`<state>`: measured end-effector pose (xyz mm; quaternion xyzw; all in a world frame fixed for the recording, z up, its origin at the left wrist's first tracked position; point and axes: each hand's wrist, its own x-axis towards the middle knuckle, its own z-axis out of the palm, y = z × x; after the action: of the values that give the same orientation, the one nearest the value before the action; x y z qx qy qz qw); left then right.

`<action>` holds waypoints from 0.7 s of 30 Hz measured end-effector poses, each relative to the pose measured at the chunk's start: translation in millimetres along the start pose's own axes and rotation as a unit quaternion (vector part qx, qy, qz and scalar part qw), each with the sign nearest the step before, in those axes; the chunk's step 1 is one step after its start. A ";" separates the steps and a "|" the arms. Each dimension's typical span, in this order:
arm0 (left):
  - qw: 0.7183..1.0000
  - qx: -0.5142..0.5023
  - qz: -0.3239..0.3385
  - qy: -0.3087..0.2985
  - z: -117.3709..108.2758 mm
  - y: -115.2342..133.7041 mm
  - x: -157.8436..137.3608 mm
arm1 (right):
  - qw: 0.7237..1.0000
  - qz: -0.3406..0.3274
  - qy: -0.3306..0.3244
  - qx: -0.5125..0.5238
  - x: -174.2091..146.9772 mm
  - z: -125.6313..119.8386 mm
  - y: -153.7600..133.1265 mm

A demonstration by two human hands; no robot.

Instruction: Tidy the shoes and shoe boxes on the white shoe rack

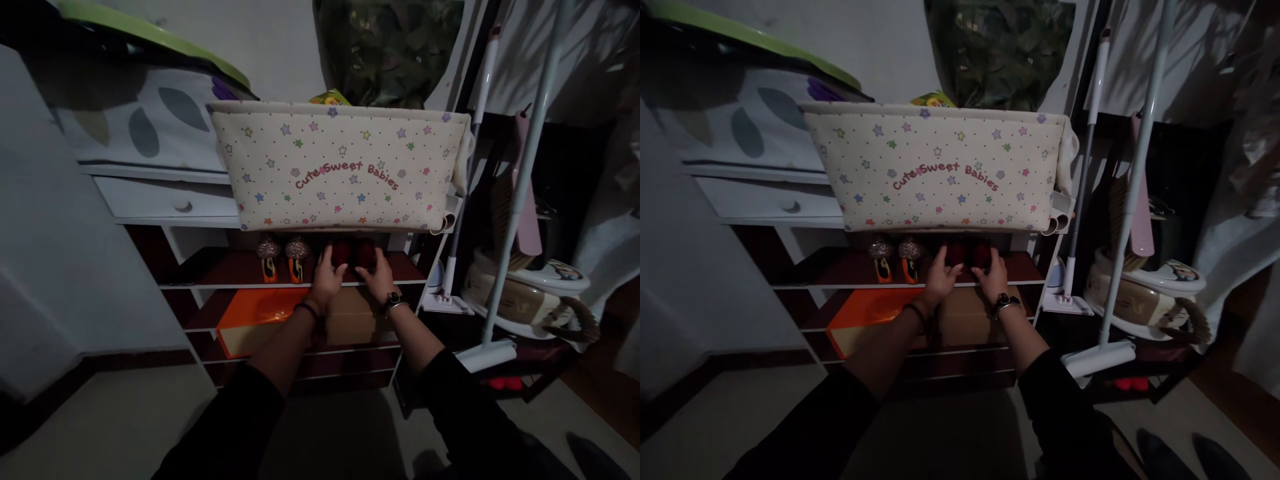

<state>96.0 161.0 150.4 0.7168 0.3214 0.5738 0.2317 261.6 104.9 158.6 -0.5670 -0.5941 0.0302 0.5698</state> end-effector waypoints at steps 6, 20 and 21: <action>0.998 -0.037 -0.050 -0.004 0.7 5.8 -2.6 | 1.000 0.014 0.004 0.009 -3.0 1.2 -3.0; 0.960 -0.233 -0.141 0.067 -29.9 77.1 -105.5 | 0.884 0.180 0.049 0.428 -141.5 -17.3 -75.3; 0.932 -0.308 -0.184 0.051 -34.5 85.5 -117.8 | 0.847 0.213 0.026 0.486 -156.3 -16.4 -81.9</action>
<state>63.3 15.5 139.0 0.5079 0.2665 0.6277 0.5264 175.2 -44.9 119.8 -0.3306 -0.3525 0.4211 0.7675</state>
